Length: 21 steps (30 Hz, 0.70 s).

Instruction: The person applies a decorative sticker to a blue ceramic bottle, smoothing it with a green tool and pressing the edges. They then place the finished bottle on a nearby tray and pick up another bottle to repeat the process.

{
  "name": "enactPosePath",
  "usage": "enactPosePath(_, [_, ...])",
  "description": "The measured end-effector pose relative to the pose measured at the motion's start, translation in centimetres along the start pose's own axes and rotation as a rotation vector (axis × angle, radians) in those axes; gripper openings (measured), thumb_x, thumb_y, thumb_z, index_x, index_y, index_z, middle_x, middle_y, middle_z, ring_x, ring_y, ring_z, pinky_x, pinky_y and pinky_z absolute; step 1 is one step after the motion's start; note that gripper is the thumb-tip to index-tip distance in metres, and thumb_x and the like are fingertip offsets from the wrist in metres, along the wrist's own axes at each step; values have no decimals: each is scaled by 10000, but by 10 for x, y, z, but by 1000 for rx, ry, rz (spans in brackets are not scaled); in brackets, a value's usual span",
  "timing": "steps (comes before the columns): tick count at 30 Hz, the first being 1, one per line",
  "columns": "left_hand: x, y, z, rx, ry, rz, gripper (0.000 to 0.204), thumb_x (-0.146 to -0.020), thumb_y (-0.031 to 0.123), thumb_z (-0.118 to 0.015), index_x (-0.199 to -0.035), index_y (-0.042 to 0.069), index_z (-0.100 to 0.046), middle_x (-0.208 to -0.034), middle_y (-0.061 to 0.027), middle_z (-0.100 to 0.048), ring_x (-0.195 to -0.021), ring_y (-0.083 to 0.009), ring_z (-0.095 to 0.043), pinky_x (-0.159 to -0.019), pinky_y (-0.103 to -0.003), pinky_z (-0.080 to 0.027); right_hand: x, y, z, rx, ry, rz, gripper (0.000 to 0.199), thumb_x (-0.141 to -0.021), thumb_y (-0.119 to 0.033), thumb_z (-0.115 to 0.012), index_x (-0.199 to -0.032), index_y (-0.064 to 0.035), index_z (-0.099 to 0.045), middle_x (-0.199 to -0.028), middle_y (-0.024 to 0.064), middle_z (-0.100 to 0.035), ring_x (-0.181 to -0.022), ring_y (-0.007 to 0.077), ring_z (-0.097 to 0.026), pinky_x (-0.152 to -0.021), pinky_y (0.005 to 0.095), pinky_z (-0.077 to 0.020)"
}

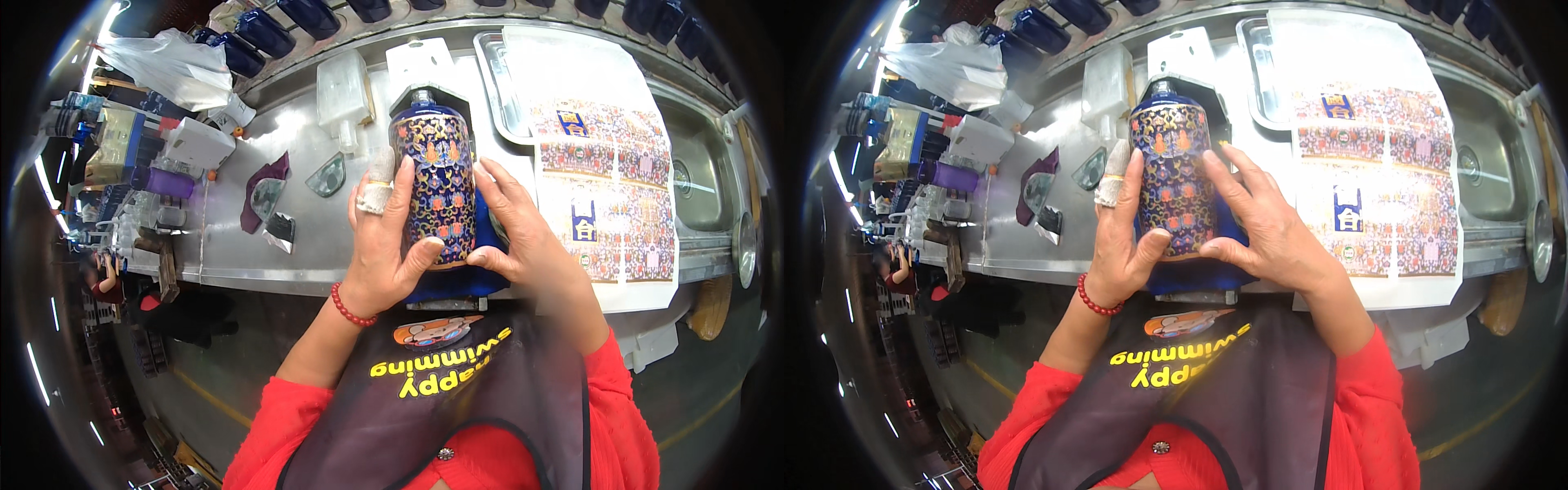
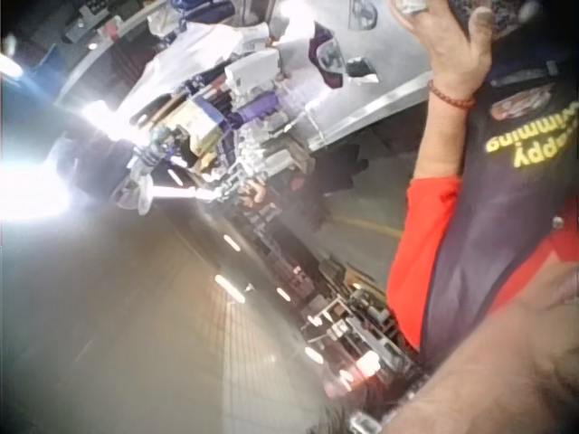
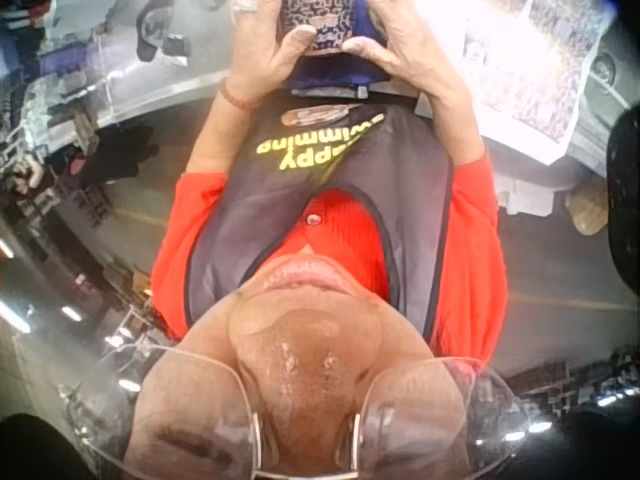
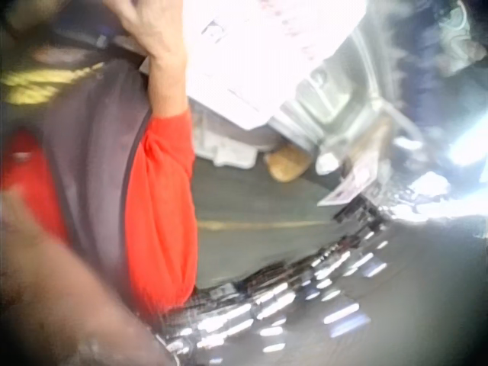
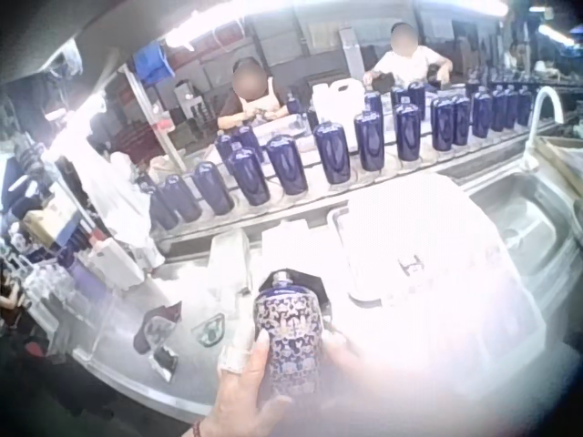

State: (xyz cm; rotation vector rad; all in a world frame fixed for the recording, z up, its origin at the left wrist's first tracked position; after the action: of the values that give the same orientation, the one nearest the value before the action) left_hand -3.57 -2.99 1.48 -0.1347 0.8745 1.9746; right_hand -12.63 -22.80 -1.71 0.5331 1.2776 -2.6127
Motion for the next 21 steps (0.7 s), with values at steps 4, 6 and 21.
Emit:
enactPosePath(4, [2,0,-2,-33,-5,21,908,-967,570,-585,-1565,-56,-313,-1548,-291,-397,-1433,-467,-342,-1195,-577,-100,-2,-14,18,11,201,44,767,-809,-67,-776,-1496,-8,-439,-1408,259,-536,-1248,449,-566,-1037,457,-489])
enactPosePath(6, [3,0,-3,-35,-9,34,916,-962,571,-592,-1567,-55,-307,-1547,-295,-391,-1435,-467,-338,-1195,-575,-102,-3,-26,25,45,276,91,584,-758,81,-696,-1320,35,-545,-1204,224,-664,-1072,412,-673,-927,421,-559])
enactPosePath(21, [2,-1,-2,-19,-39,38,948,-944,577,-614,-1584,-38,-279,-1558,-299,-356,-1444,-471,-311,-1178,-601,-102,-28,-55,22,123,120,244,392,-681,75,-725,-1060,13,-646,-1094,167,-635,-971,364,-641,-820,430,-547])
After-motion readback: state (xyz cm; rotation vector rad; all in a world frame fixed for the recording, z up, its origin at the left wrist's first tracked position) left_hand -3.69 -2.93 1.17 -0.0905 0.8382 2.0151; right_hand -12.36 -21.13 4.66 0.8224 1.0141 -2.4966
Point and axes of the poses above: each hand's wrist, its own x-axis away from the middle knuckle, its own z-axis out of the back of the hand, y = z × x, the point moved 3 cm from there along -x, towards the middle knuckle
